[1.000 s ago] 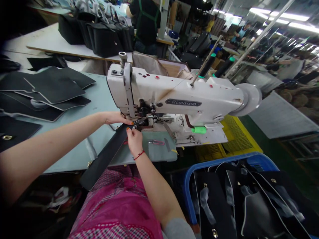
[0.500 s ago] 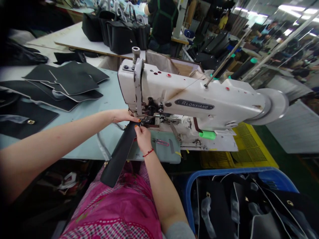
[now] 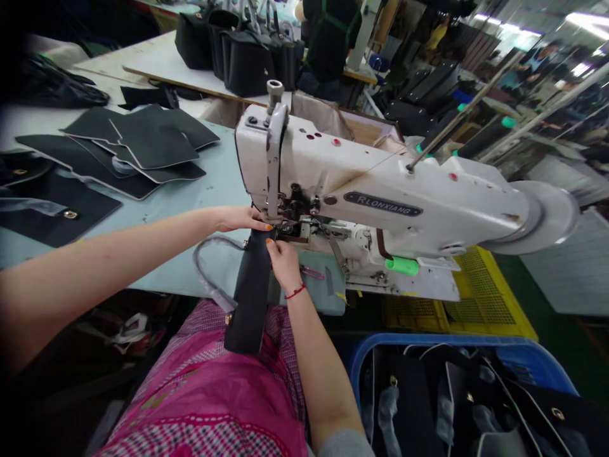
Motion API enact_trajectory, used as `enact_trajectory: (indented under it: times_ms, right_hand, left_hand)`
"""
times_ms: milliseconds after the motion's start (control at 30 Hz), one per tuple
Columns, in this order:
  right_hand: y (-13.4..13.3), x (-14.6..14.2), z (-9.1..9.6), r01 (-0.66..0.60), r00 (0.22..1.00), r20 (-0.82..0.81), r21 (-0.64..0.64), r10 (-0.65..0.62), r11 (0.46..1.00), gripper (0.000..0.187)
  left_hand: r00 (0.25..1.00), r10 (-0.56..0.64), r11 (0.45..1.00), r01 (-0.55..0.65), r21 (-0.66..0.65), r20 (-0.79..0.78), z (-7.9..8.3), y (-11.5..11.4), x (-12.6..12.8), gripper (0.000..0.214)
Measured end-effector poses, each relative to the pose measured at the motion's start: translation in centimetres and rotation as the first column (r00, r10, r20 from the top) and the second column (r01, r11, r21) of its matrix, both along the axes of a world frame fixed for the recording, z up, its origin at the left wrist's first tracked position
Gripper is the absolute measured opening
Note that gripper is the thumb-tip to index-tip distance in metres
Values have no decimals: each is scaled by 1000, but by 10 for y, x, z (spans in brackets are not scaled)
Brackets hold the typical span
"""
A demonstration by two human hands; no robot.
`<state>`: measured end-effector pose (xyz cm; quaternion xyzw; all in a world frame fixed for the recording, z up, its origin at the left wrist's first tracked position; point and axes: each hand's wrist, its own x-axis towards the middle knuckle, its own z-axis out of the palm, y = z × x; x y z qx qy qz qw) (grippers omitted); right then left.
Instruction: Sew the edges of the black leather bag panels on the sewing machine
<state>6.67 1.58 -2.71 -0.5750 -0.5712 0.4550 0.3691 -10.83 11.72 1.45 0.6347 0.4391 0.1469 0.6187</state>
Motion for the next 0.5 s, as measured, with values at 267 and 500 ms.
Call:
enact_trajectory:
  times_ms: [267,500]
  right_hand:
    - [-11,6,8,-20,999,46,71,17,997,51]
    - [-46,16,4,-90,996,14,-61,91,994,51]
  left_hand:
    - [932,363,880,-344,328,3,-44,12,-51,51]
    - [926,353,895,-376,241,133,-103,-73,-62,78]
